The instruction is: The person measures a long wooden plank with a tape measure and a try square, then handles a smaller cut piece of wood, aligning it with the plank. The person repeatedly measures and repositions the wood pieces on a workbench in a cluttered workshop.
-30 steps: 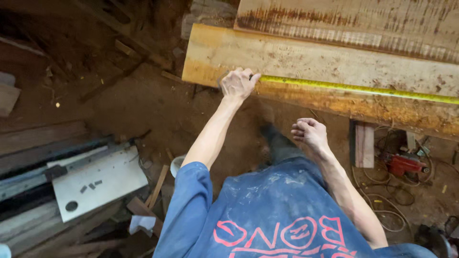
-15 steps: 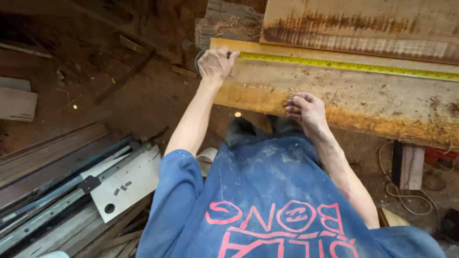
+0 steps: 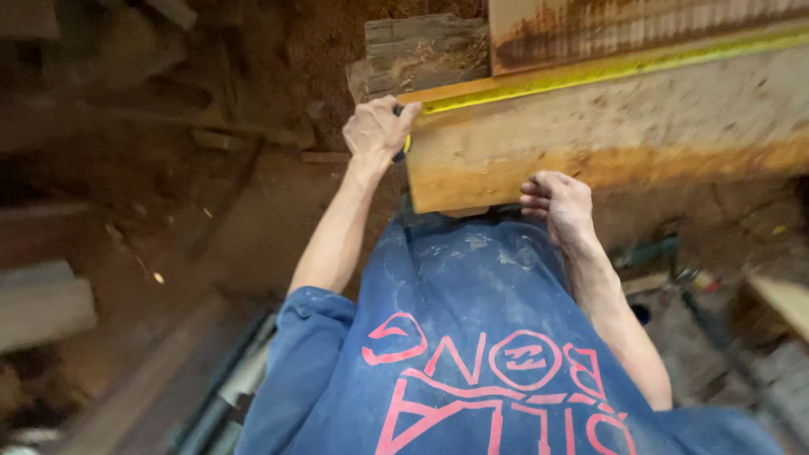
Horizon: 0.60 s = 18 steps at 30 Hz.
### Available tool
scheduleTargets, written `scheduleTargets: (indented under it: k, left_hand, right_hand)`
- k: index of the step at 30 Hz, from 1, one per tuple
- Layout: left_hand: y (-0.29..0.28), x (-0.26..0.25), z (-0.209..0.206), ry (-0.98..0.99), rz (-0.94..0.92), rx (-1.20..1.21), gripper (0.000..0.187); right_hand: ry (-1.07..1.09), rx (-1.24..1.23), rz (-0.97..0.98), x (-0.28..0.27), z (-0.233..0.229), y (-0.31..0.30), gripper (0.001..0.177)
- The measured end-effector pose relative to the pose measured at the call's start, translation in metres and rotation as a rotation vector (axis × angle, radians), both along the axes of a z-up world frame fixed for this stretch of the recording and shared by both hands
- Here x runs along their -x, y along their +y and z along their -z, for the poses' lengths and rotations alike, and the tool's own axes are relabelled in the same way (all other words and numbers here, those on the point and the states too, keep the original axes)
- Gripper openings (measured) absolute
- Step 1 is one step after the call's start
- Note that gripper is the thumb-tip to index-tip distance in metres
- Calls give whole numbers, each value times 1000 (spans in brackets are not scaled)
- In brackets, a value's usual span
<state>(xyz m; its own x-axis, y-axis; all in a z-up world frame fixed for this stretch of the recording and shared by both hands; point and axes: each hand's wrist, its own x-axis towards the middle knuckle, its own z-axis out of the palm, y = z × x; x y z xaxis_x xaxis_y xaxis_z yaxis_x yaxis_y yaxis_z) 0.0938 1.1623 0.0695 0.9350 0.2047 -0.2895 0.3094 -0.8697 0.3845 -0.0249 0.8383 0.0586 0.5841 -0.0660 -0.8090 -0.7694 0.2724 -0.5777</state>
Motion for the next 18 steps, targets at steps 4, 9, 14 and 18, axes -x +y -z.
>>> scheduleTargets:
  k: [4,9,14,18]
  left_hand:
    - [31,-1,2,72,60,82,44]
    - [63,-20,13,188,159,149,46]
    - [91,-35,23,307,203,265,45]
    - [96,-43,28,376,181,332,41]
  right_hand:
    - [82,56,179,30,10,109,28]
    - [137,179,489,56,27,165,30]
    - [-117,-185,652,58,48,159,35]
    - [-229,-56,629,62,68,171,44]
